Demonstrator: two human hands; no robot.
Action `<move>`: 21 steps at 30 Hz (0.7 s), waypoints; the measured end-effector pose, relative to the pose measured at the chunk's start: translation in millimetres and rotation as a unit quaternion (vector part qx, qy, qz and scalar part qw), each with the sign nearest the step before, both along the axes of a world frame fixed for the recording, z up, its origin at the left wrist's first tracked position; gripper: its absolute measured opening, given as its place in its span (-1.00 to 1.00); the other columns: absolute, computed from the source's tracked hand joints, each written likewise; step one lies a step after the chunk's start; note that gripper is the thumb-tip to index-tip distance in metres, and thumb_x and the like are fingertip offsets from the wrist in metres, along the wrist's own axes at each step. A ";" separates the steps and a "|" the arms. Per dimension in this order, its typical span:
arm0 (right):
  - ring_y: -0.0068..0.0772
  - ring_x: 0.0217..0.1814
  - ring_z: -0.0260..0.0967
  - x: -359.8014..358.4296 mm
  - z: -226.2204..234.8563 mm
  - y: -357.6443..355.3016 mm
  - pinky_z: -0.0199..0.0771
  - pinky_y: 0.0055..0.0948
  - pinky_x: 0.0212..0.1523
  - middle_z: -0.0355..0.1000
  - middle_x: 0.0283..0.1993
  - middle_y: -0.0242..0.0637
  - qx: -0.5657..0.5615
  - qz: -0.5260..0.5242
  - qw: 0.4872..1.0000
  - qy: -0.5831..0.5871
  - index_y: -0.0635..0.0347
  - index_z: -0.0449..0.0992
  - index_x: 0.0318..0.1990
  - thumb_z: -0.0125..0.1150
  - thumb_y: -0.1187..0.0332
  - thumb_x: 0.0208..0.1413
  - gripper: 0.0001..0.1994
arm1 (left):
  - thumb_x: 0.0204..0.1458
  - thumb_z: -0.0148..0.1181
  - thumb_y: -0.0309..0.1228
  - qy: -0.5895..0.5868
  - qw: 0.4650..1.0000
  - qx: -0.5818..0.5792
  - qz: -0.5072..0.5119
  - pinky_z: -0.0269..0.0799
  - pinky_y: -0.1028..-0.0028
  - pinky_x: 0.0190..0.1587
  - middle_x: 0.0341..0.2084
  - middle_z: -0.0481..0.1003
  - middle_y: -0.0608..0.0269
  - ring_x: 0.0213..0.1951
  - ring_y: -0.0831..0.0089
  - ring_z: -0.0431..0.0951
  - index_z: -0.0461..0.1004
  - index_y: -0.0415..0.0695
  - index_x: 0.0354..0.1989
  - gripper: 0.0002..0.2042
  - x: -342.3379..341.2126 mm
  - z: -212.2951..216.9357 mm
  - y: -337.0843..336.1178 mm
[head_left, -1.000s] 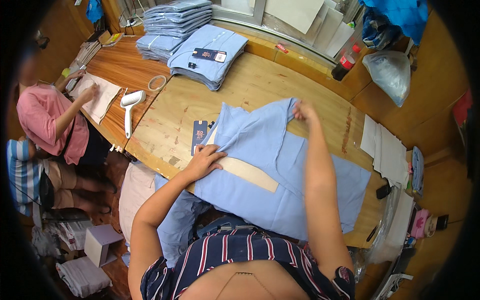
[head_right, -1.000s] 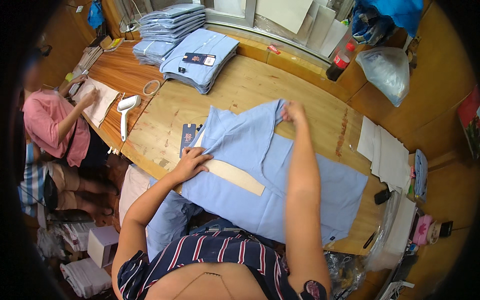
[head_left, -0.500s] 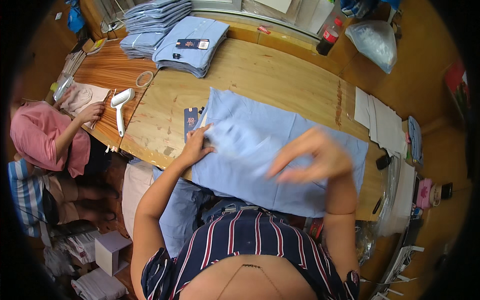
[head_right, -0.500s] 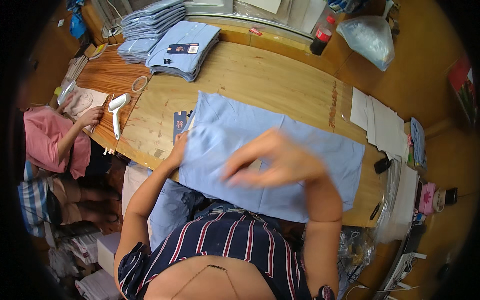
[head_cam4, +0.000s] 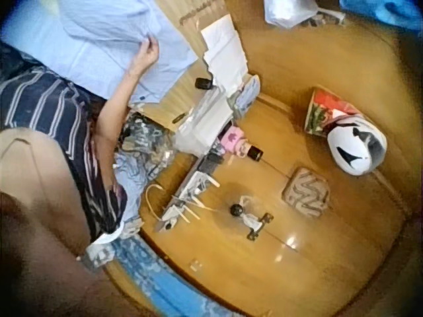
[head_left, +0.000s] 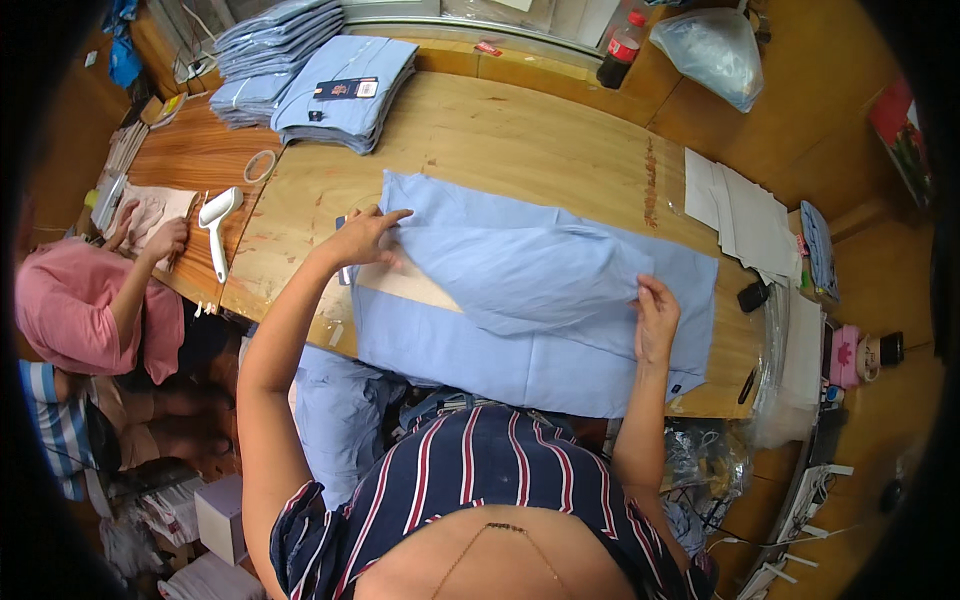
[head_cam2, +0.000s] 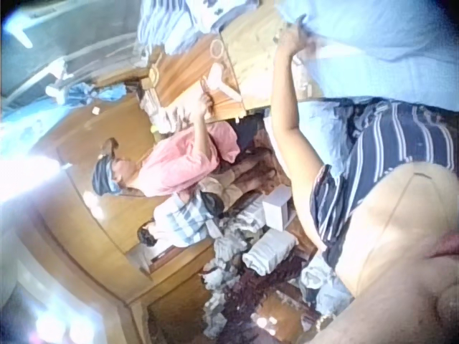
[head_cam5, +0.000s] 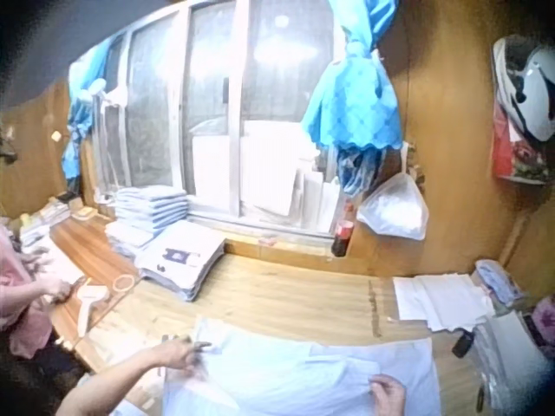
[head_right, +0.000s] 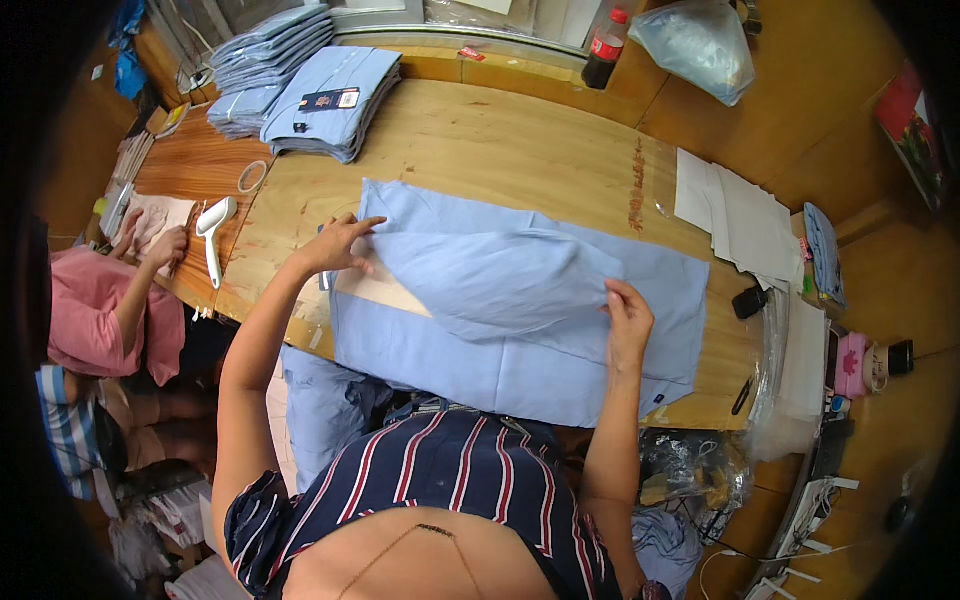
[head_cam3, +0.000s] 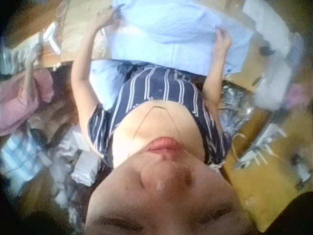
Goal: The person trims loose threads from light blue collared shirts using small snips and then folds them over a cardboard template, stacking the finished garments.
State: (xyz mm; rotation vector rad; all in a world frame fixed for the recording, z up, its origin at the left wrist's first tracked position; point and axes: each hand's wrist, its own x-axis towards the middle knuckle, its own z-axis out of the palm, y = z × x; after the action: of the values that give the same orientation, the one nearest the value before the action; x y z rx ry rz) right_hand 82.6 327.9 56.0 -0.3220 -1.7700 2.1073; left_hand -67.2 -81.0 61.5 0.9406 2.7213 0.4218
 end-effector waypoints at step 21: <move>-0.14 0.31 -0.28 -30.5 -55.8 -38.4 -0.28 0.09 0.17 -0.09 0.27 -0.37 0.709 0.073 0.698 -0.061 -0.35 0.14 0.13 -0.07 0.00 -0.01 -0.52 | -0.05 0.01 -0.41 -0.082 0.869 0.336 0.354 0.36 0.43 -0.50 -0.65 0.45 0.06 -0.60 0.36 0.46 0.39 -0.32 -0.57 -0.80 -61.0 -66.0 94.9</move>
State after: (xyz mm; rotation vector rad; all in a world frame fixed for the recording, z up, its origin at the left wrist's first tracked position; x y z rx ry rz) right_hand 52.1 289.5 0.2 0.1508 -2.8927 0.2432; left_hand -128.2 13.9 -4.5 -0.0707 2.6804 1.5679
